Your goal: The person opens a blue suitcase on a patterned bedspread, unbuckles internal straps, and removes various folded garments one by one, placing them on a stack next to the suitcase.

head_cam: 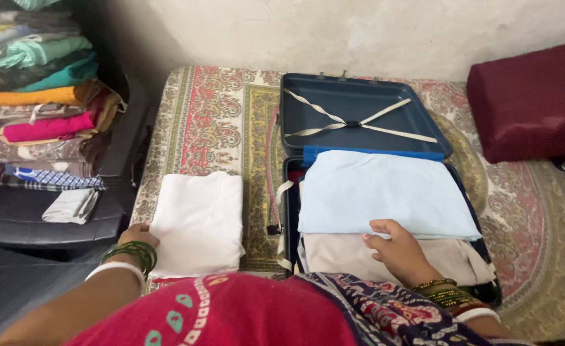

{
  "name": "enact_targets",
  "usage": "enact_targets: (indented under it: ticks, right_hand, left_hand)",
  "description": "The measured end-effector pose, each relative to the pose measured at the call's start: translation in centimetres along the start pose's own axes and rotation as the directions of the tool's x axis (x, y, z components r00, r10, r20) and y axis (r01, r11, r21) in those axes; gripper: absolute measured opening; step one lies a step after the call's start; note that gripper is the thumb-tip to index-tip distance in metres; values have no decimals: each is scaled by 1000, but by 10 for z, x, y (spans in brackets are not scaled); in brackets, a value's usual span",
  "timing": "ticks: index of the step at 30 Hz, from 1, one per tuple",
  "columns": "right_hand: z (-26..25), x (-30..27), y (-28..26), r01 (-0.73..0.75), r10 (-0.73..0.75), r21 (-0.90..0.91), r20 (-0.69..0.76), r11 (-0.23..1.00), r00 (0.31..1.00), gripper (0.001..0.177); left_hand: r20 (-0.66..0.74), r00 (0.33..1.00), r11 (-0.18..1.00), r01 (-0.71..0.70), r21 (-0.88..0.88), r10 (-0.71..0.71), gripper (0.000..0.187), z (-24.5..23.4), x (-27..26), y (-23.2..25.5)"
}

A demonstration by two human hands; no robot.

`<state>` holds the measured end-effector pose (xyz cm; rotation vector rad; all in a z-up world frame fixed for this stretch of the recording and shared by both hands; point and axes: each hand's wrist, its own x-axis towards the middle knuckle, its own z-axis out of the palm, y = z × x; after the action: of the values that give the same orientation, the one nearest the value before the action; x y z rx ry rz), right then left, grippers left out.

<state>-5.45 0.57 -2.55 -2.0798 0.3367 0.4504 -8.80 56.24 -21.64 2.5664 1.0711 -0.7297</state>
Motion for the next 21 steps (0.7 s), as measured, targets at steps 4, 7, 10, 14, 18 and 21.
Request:
enact_targets:
  ticks: [4, 7, 10, 14, 18, 21]
  right_hand:
    - [9, 4, -4, 53, -53, -100, 10, 994, 999, 52]
    - [11, 11, 2, 153, -155, -256, 12, 955, 988, 52]
    - [8, 23, 21, 139, -121, -339, 73, 931, 990, 54]
    - [-5, 46, 66, 149, -93, -422, 151, 894, 984, 57]
    - [-32, 66, 105, 158, -137, -360, 82, 919, 987, 56]
    - [-61, 70, 122, 105, -124, -305, -43, 946, 991, 51]
  left_hand:
    - [-408, 905, 985, -60, 160, 121, 84, -12, -47, 14]
    - [40, 988, 981, -142, -130, 149, 105, -20, -102, 61]
    - [278, 929, 931, -306, 197, 246, 89, -19, -141, 76]
    - [275, 928, 954, -285, 92, 250, 72, -11, -123, 98]
    - [169, 883, 892, -405, -201, 438, 61, 0, -100, 136]
    - [24, 809, 756, -539, -370, 588, 60, 4, -123, 188]
